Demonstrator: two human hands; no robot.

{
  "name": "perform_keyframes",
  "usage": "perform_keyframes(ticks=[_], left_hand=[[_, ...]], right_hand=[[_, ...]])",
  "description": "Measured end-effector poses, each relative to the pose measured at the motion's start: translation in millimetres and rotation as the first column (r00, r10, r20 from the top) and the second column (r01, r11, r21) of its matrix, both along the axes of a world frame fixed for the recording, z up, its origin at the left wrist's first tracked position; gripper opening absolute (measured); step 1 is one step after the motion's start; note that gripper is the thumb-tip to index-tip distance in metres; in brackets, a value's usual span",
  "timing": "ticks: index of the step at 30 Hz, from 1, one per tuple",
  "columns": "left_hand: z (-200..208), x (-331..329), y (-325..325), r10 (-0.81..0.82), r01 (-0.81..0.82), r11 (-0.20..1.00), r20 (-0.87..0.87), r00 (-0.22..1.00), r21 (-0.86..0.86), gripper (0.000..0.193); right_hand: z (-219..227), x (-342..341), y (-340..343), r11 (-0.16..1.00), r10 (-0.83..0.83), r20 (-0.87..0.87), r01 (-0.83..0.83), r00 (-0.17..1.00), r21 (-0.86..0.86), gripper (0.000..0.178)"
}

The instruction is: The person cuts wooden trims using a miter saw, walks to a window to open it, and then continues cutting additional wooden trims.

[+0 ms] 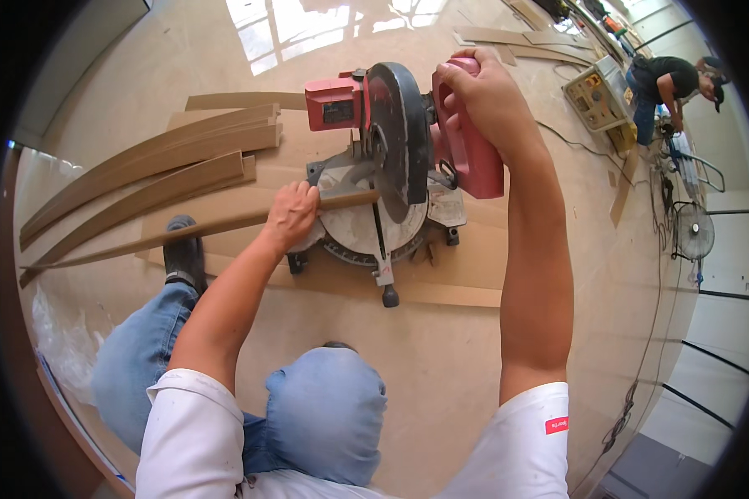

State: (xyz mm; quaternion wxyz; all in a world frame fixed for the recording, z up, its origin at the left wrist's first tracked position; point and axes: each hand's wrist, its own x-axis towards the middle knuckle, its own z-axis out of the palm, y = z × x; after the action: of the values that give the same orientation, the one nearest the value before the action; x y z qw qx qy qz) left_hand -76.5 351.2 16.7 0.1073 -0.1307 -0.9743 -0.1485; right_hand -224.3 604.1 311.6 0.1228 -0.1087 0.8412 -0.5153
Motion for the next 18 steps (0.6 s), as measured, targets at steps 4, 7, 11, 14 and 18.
perform_keyframes(ticks=[4, 7, 11, 14, 18], left_hand=[[1, 0, 1, 0.002, -0.002, 1.000, -0.007, 1.000, 0.000, 0.018], [1, 2, 2, 0.002, -0.002, 1.000, -0.044, 0.999, 0.012, 0.014], [1, 2, 2, 0.014, -0.015, 1.000, -0.047, 0.999, -0.020, 0.009], [-2, 1, 2, 0.024, -0.026, 0.999, -0.059, 0.998, -0.037, 0.009], [-2, 1, 2, 0.040, -0.042, 0.997, -0.032, 0.999, -0.065, 0.008]], right_hand=[[-1, 8, 1, 0.999, -0.030, -0.025, 0.031, 0.999, 0.028, 0.043], [-3, 13, 2, 0.997, -0.051, -0.034, 0.053, 0.998, 0.053, 0.043], [-5, 17, 5, 0.994, -0.066, -0.040, 0.069, 0.997, 0.083, 0.045], [-8, 18, 6, 0.996, -0.066, -0.033, 0.068, 0.997, 0.057, 0.046], [-11, 23, 7, 0.996, -0.063, -0.072, 0.067, 0.995, 0.055, 0.045]])
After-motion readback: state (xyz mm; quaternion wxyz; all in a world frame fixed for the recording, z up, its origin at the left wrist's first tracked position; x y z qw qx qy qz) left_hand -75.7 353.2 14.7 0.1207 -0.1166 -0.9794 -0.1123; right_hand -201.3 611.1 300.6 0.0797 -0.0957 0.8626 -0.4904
